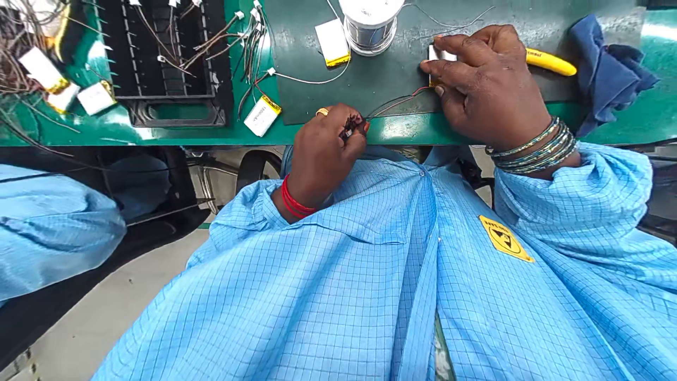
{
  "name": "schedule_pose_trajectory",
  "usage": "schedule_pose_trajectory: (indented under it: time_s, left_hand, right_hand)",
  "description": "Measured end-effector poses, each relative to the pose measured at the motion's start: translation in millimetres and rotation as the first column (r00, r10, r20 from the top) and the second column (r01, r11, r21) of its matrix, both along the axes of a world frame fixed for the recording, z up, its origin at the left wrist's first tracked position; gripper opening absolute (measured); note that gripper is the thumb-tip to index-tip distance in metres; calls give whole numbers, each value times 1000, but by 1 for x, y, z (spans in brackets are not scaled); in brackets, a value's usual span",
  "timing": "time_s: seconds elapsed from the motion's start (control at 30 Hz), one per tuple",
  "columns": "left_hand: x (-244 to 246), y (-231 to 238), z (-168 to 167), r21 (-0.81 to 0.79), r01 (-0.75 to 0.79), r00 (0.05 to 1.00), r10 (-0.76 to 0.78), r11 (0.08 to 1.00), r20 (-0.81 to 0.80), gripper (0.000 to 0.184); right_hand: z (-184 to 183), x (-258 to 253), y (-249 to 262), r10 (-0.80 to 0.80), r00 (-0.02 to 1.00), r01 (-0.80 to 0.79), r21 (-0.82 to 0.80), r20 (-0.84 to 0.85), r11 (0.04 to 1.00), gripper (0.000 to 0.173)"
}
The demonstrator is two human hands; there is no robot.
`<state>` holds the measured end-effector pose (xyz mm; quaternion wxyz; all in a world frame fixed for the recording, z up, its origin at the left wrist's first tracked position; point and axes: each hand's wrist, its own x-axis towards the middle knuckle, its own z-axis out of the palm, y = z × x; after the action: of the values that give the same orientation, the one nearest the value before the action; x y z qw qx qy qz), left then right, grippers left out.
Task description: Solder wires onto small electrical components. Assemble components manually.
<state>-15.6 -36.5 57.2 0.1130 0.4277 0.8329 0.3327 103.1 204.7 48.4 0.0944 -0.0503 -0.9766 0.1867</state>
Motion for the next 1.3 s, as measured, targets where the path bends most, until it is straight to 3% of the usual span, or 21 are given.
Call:
schedule_pose_trajectory:
  time_s: [0.1, 0.23, 0.3, 0.43, 0.57, 0.77, 0.97, 1.17, 1.3]
  left_hand:
    - [-11, -4, -2, 115, -46, 971, 17, 992, 239, 18]
    - [-19, -6, -2, 217, -153, 854, 19, 964, 520, 14]
    - [-20, -6, -1, 233, -227, 775, 30, 946, 631, 13]
    - [-19, -3, 2, 254, -338, 638, 22, 906, 769, 16]
    - [-19, -1, 3, 254, -374, 588, 17, 892, 809, 17]
    - [-15, -1, 2, 286, -398, 566, -12, 872, 824, 17]
    - [-15, -4, -1, 323, -348, 646, -24, 880, 763, 19]
    - [-17, -6, -1, 290, -367, 650, 21, 884, 759, 18]
    - [-17, -4, -3, 281, -339, 720, 55, 898, 691, 17]
  right_hand:
    - [-2, 0, -3, -34, 999, 35, -9, 16, 999, 37]
    - [1, 2, -9, -100, 995, 100, -20, -2, 995, 35]
    - [7, 3, -20, -124, 987, 115, -82, -105, 990, 31]
    - [11, -1, -45, -28, 953, -33, -196, -302, 980, 16]
    - [3, -14, -61, 5, 961, -71, -227, -278, 971, 15]
    - [-11, -32, -74, 21, 921, -63, -95, -389, 993, 14]
    - [-14, -31, -67, 20, 907, -30, -16, -421, 999, 14]
    - [-10, -18, -44, -88, 957, 90, -5, -277, 996, 19]
    - [-15, -9, -34, -122, 963, 117, -33, -240, 993, 20]
